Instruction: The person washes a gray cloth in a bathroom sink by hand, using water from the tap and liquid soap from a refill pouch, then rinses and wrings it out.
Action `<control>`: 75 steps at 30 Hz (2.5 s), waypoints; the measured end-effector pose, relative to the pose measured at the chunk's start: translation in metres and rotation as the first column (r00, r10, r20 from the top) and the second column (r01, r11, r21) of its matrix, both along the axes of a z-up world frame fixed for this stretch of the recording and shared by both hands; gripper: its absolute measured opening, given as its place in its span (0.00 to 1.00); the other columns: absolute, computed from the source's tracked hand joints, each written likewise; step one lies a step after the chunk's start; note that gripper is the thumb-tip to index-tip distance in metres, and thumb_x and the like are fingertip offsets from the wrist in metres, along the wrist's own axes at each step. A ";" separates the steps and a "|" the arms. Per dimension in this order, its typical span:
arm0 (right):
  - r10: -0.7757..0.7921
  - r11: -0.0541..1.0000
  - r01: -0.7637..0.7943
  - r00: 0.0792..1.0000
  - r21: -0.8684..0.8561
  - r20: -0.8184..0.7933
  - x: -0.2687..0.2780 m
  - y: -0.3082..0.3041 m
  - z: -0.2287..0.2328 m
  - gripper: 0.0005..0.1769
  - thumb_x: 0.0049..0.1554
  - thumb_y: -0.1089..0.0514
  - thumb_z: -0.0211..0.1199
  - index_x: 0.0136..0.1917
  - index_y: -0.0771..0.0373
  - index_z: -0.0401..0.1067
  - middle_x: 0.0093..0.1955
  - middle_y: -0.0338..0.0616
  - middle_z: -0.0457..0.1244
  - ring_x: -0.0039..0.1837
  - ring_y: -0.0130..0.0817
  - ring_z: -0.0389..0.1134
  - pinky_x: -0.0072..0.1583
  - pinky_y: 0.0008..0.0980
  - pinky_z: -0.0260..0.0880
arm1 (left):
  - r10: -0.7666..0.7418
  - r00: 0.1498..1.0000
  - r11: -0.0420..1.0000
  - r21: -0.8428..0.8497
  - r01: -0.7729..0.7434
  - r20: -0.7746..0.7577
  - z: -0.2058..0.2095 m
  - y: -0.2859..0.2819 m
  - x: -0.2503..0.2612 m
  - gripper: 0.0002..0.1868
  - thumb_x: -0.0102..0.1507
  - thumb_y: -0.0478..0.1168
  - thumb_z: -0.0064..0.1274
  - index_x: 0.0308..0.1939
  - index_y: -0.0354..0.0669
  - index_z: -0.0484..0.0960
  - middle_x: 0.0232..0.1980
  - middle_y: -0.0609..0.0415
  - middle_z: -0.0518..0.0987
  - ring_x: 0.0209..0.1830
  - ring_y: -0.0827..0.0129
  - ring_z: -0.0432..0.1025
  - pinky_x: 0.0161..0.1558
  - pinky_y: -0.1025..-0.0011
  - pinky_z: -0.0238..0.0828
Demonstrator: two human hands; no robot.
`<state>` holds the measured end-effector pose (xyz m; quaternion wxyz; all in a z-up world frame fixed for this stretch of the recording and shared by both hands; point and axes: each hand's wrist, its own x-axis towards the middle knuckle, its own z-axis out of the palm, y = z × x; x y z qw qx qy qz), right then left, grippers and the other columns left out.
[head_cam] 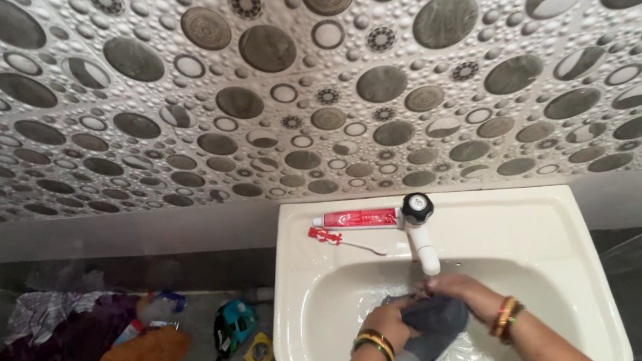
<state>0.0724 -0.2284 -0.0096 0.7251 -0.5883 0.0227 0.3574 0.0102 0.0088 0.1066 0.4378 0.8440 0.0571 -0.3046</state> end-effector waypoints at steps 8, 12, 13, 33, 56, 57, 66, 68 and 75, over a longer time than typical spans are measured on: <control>-0.281 0.951 0.284 0.959 -0.122 0.038 -0.050 -0.043 0.014 0.38 0.58 0.34 0.51 0.72 0.62 0.68 0.60 0.47 0.68 0.61 0.41 0.68 0.64 0.41 0.65 | -0.105 0.994 0.977 0.185 0.106 -0.016 0.011 -0.025 0.027 0.40 0.45 0.47 0.74 0.62 0.50 0.79 0.59 0.47 0.81 0.61 0.53 0.74 0.61 0.61 0.69; -0.337 0.855 0.400 0.912 -0.329 0.233 -0.036 -0.032 -0.016 0.40 0.60 0.33 0.51 0.72 0.66 0.66 0.65 0.51 0.67 0.66 0.42 0.66 0.68 0.39 0.61 | -0.183 0.979 0.961 0.229 0.157 0.094 -0.013 -0.028 0.032 0.46 0.43 0.49 0.76 0.64 0.45 0.77 0.63 0.42 0.78 0.63 0.49 0.72 0.63 0.59 0.68; -0.287 0.841 0.412 0.889 -0.351 0.356 -0.031 -0.030 -0.021 0.41 0.61 0.33 0.52 0.70 0.70 0.66 0.66 0.52 0.66 0.68 0.42 0.65 0.70 0.36 0.60 | -0.165 0.980 0.973 0.181 0.143 0.114 -0.020 -0.030 0.028 0.47 0.43 0.49 0.76 0.65 0.44 0.76 0.62 0.42 0.78 0.63 0.49 0.72 0.63 0.59 0.68; -0.046 0.868 0.223 0.926 -0.444 0.375 -0.008 0.023 0.032 0.22 0.58 0.62 0.59 0.67 0.58 0.67 0.51 0.48 0.71 0.53 0.34 0.70 0.56 0.33 0.71 | -0.036 0.984 0.990 0.143 0.011 0.174 -0.034 -0.034 0.008 0.31 0.55 0.47 0.70 0.59 0.44 0.77 0.56 0.42 0.81 0.58 0.49 0.74 0.59 0.57 0.69; -0.028 0.956 0.129 0.934 -0.263 0.356 -0.015 0.008 0.021 0.32 0.55 0.49 0.66 0.69 0.62 0.65 0.59 0.44 0.68 0.61 0.33 0.67 0.64 0.36 0.66 | 0.155 0.975 0.988 -0.019 -0.154 0.162 -0.035 -0.023 0.005 0.32 0.62 0.67 0.51 0.41 0.38 0.85 0.39 0.34 0.82 0.42 0.43 0.78 0.47 0.51 0.73; 0.018 0.964 0.064 0.954 -0.260 0.299 -0.019 -0.001 0.025 0.35 0.54 0.49 0.68 0.71 0.60 0.62 0.60 0.43 0.66 0.63 0.31 0.66 0.65 0.36 0.65 | 0.160 0.978 0.985 -0.077 -0.151 0.131 -0.029 -0.019 0.009 0.30 0.60 0.66 0.52 0.40 0.41 0.86 0.37 0.37 0.84 0.40 0.46 0.80 0.45 0.53 0.75; -0.383 0.903 0.404 0.911 -0.146 0.150 -0.044 0.009 0.003 0.30 0.57 0.55 0.65 0.70 0.67 0.67 0.58 0.48 0.70 0.57 0.37 0.69 0.61 0.36 0.69 | -0.078 0.978 0.995 0.078 0.064 0.192 -0.014 -0.014 0.020 0.55 0.43 0.66 0.72 0.66 0.40 0.69 0.56 0.38 0.79 0.56 0.46 0.74 0.57 0.57 0.70; -0.522 0.847 0.528 0.847 -0.050 0.103 -0.049 0.003 -0.002 0.27 0.58 0.54 0.63 0.68 0.67 0.68 0.58 0.46 0.69 0.57 0.35 0.69 0.60 0.34 0.69 | -0.164 0.963 0.986 0.064 0.154 0.214 -0.018 -0.015 0.016 0.59 0.40 0.65 0.74 0.66 0.37 0.69 0.60 0.37 0.77 0.60 0.44 0.73 0.61 0.57 0.68; -0.692 0.683 0.723 0.686 -0.102 0.224 -0.055 -0.036 -0.013 0.22 0.61 0.52 0.65 0.61 0.72 0.74 0.52 0.49 0.69 0.50 0.36 0.68 0.53 0.35 0.70 | -0.334 0.931 0.943 0.056 0.329 0.146 -0.007 -0.039 0.021 0.60 0.37 0.60 0.78 0.63 0.29 0.69 0.56 0.34 0.78 0.58 0.44 0.75 0.61 0.59 0.71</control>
